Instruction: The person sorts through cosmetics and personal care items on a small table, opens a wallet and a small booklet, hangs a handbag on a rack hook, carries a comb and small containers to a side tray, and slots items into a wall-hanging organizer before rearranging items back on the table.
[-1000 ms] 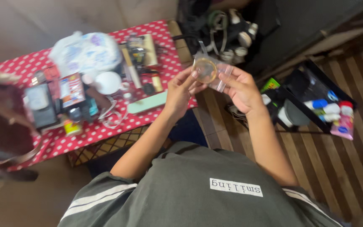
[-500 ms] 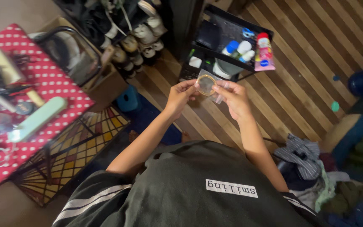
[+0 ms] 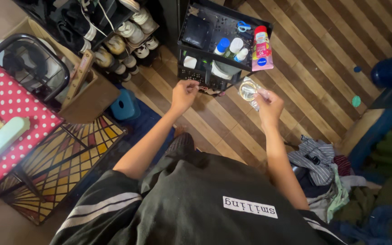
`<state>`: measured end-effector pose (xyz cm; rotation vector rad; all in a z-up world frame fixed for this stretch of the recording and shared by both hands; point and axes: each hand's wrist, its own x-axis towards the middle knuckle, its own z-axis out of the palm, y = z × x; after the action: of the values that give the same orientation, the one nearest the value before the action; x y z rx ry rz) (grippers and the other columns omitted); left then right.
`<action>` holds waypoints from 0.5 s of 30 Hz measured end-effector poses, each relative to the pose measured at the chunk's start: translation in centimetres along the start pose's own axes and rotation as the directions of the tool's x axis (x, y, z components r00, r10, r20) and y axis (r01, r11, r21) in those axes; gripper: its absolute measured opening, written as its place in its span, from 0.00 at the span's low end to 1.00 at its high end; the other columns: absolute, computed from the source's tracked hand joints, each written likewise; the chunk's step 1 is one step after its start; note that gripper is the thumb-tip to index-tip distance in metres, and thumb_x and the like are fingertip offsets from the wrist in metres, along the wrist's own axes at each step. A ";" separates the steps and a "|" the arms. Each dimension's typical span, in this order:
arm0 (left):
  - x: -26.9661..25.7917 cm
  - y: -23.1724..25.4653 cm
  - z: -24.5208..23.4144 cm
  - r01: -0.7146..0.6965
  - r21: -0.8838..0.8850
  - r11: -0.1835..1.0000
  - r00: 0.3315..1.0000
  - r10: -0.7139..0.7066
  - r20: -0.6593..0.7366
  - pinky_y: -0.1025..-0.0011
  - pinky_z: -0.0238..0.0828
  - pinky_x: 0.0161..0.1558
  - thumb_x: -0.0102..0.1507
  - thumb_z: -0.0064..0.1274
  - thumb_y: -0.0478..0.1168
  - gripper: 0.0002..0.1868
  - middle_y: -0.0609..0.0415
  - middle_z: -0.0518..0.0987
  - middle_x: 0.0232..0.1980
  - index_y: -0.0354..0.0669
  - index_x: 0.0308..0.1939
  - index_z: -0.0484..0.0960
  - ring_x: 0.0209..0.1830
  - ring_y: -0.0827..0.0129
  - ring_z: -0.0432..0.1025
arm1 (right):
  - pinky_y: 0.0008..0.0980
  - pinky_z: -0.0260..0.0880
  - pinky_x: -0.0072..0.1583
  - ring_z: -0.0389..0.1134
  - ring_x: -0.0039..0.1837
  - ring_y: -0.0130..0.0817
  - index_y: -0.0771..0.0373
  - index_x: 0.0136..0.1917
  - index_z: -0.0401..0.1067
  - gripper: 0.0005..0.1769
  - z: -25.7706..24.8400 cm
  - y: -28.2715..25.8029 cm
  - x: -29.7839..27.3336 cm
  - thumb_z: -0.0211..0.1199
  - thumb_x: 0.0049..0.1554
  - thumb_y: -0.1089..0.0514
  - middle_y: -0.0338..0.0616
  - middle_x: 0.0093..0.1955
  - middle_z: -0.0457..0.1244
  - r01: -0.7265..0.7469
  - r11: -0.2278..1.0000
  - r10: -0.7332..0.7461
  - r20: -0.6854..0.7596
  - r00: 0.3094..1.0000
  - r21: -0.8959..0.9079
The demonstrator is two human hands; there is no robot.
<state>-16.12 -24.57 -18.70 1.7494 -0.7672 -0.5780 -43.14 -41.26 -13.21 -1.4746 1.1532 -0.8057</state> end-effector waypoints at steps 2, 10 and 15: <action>1.6 -1.2 -0.1 -0.018 0.051 0.999 1.000 0.018 -0.001 0.71 0.78 0.43 0.63 0.58 0.38 0.10 0.45 0.84 0.45 0.38 0.46 0.87 0.41 0.64 0.83 | 0.22 0.69 0.51 0.69 0.49 0.22 0.71 0.55 0.78 0.13 -0.3 0.9 0.7 0.70 0.56 0.68 0.40 0.49 0.71 0.052 0.999 -0.053 -0.017 0.998 -0.008; 4.1 -9.7 4.5 0.069 0.074 0.995 0.993 -0.075 0.088 0.70 0.78 0.43 0.62 0.59 0.39 0.10 0.48 0.87 0.42 0.40 0.44 0.88 0.39 0.64 0.83 | 0.30 0.71 0.48 0.70 0.45 0.28 0.65 0.50 0.77 0.11 2.9 9.1 3.4 0.71 0.53 0.66 0.40 0.45 0.71 -0.418 0.871 0.422 0.041 0.906 0.259; 4.6 -17.5 8.0 0.553 -0.313 0.772 0.814 -0.421 0.400 0.68 0.72 0.39 0.64 0.58 0.41 0.15 0.54 0.83 0.50 0.42 0.53 0.85 0.42 0.65 0.77 | 0.31 0.72 0.51 0.71 0.48 0.28 0.58 0.50 0.76 0.09 8.7 18.0 5.9 0.67 0.54 0.62 0.37 0.46 0.71 -0.656 0.648 0.580 0.309 0.754 0.386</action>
<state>-14.99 -29.54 -37.83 1.4600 -0.3303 -1.3067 -37.67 -43.80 -33.11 -0.6309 1.1317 -0.4196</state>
